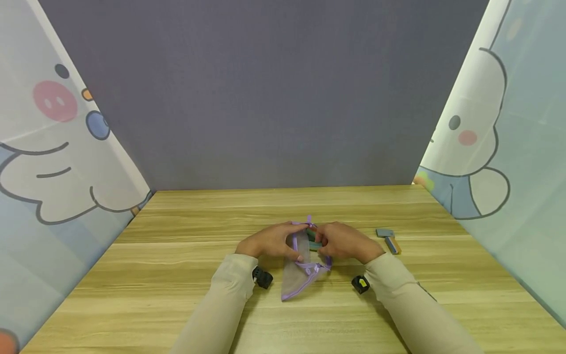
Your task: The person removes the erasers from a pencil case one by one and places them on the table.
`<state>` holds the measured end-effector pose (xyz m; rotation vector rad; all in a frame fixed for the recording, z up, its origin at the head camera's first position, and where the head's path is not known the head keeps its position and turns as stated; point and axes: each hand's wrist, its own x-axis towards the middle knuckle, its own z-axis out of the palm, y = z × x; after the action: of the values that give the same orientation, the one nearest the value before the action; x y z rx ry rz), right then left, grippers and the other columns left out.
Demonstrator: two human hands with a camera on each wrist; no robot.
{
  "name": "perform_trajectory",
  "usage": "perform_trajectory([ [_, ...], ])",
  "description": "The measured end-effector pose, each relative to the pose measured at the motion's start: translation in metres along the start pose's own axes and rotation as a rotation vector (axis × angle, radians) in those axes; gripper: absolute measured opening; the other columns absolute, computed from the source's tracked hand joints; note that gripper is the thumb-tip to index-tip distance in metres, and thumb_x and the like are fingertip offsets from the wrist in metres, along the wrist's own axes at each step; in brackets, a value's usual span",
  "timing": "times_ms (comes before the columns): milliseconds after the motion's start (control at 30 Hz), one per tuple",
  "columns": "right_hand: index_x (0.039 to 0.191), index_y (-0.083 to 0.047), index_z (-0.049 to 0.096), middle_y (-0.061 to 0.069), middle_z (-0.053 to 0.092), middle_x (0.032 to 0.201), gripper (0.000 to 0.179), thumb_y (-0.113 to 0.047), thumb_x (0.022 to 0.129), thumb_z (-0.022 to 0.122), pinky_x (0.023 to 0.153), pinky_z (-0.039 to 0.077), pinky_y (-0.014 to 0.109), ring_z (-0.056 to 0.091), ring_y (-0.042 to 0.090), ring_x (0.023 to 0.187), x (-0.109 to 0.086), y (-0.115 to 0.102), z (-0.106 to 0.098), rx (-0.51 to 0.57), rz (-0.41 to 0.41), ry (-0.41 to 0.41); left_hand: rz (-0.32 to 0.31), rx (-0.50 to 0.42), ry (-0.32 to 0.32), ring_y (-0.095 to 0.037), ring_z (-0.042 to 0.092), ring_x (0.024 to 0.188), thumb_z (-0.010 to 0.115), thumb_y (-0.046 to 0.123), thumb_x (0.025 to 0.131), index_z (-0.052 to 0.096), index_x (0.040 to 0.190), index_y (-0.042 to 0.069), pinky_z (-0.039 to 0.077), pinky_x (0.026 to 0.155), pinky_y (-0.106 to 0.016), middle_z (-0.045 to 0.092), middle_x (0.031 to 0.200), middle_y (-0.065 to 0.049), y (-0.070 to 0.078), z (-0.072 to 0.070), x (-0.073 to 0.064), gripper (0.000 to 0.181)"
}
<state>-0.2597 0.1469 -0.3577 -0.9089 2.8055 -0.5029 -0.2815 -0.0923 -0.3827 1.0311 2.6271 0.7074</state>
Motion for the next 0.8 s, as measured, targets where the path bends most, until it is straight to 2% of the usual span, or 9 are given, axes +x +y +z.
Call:
perform_trajectory([
  [233,0.105,-0.009,0.072,-0.004,0.069,0.092,0.019,-0.017,0.088,0.077,0.076,0.054,0.039,0.064,0.012,0.081,-0.0016,0.0002,-0.0003,-0.008,-0.032,0.006,-0.026,-0.012,-0.002,-0.025,0.047,0.132,0.081,0.049,0.081,0.033,0.158,0.036,0.041,0.105,-0.045,0.039,0.155,-0.007,0.003,-0.0011,-0.0019,0.092],
  [633,0.096,-0.01,0.073,-0.007,0.067,0.087,0.011,-0.015,0.087,0.076,0.071,0.053,0.036,0.06,0.009,0.075,-0.0046,-0.0001,-0.0024,-0.056,-0.04,0.021,-0.018,-0.027,0.0,-0.025,0.047,0.132,0.082,0.05,0.08,0.035,0.157,0.037,0.04,0.105,-0.045,0.039,0.155,-0.006,0.0036,-0.0009,-0.0009,0.091],
  [800,0.099,-0.01,0.075,-0.006,0.069,0.091,0.013,-0.017,0.088,0.075,0.074,0.054,0.037,0.063,0.011,0.079,-0.0034,-0.0004,-0.0014,-0.082,-0.037,0.02,-0.014,-0.012,0.002,-0.023,0.048,0.13,0.081,0.05,0.081,0.035,0.156,0.037,0.041,0.105,-0.044,0.04,0.154,-0.004,0.0021,-0.0006,-0.0021,0.089],
])
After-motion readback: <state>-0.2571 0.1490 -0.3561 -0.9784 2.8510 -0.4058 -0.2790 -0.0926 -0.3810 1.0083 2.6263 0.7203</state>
